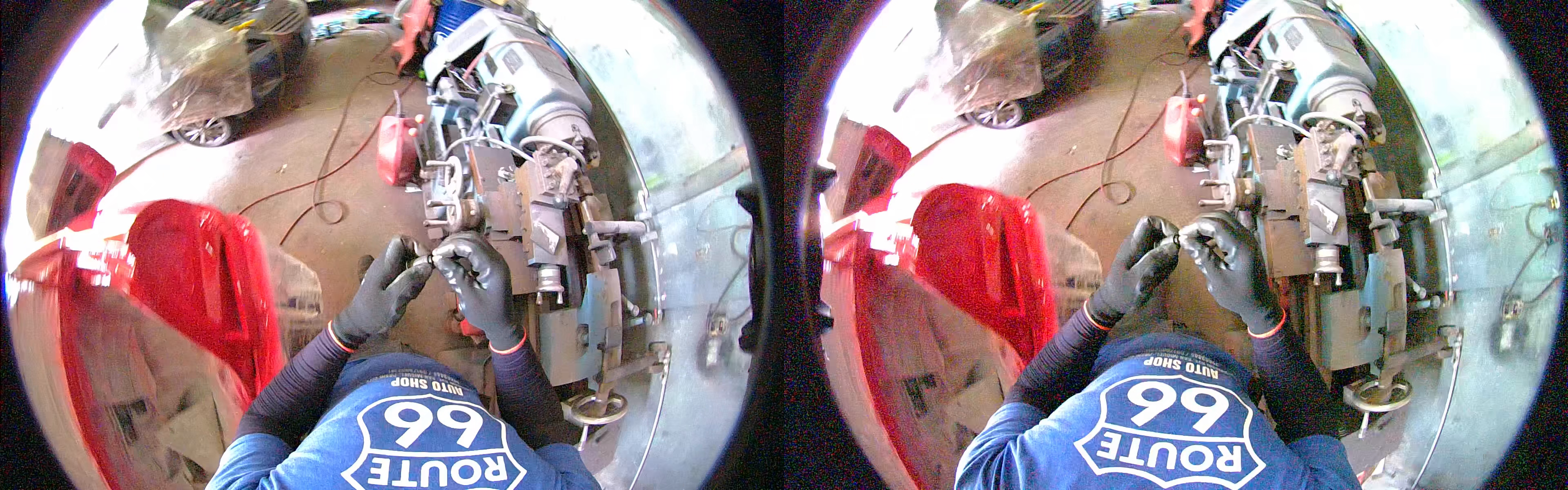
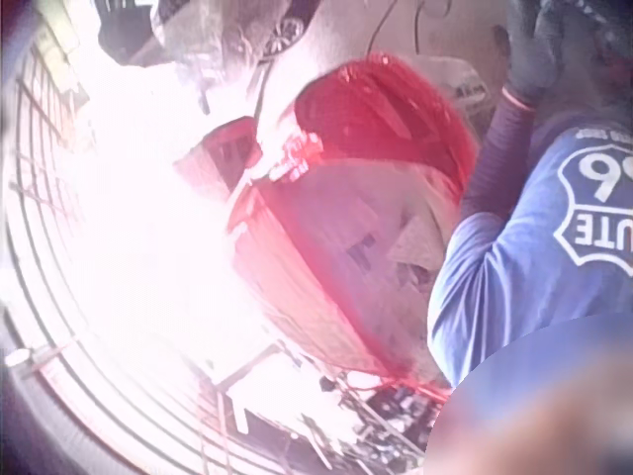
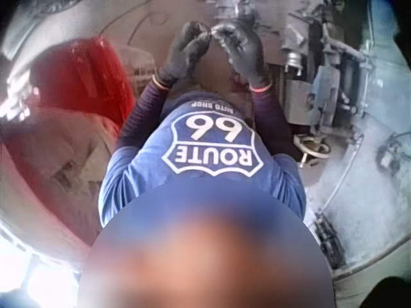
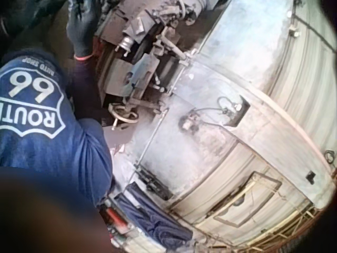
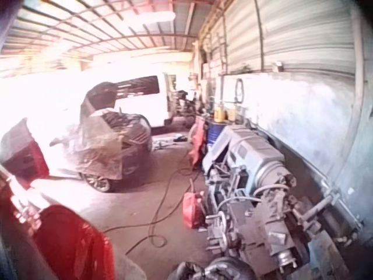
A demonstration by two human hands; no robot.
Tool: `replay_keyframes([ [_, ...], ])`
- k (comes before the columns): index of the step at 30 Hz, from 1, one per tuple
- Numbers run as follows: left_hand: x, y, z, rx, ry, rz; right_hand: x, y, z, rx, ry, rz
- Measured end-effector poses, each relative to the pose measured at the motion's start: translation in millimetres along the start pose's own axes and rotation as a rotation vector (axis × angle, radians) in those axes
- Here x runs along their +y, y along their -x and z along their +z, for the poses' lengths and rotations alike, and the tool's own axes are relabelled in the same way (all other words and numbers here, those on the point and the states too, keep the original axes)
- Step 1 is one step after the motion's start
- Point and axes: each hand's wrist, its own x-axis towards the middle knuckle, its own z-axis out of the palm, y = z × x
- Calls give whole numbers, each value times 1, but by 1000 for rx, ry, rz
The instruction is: The person retrieves a socket from a tool rack, then uses a ratchet to loosen and remove bolts from the engine bay of a red car. The person continues to remove additional bolts from the engine area.
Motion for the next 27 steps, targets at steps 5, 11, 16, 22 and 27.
replay_keyframes([
  [5,4,-106,-40,-133,72,-84,46,-81,-5,125,20,33],
  [11,22,-228,-71,-334,186,-226,65,-162,-26,225,21,157],
  [16,18,-292,-67,-457,138,-216,86,-186,-36,396,-67,230],
  [22,16,-354,-74,-569,-32,-50,113,-224,-52,428,-23,312],
  [27,16,-433,-134,-587,213,-564,145,-299,-27,502,-15,359],
])
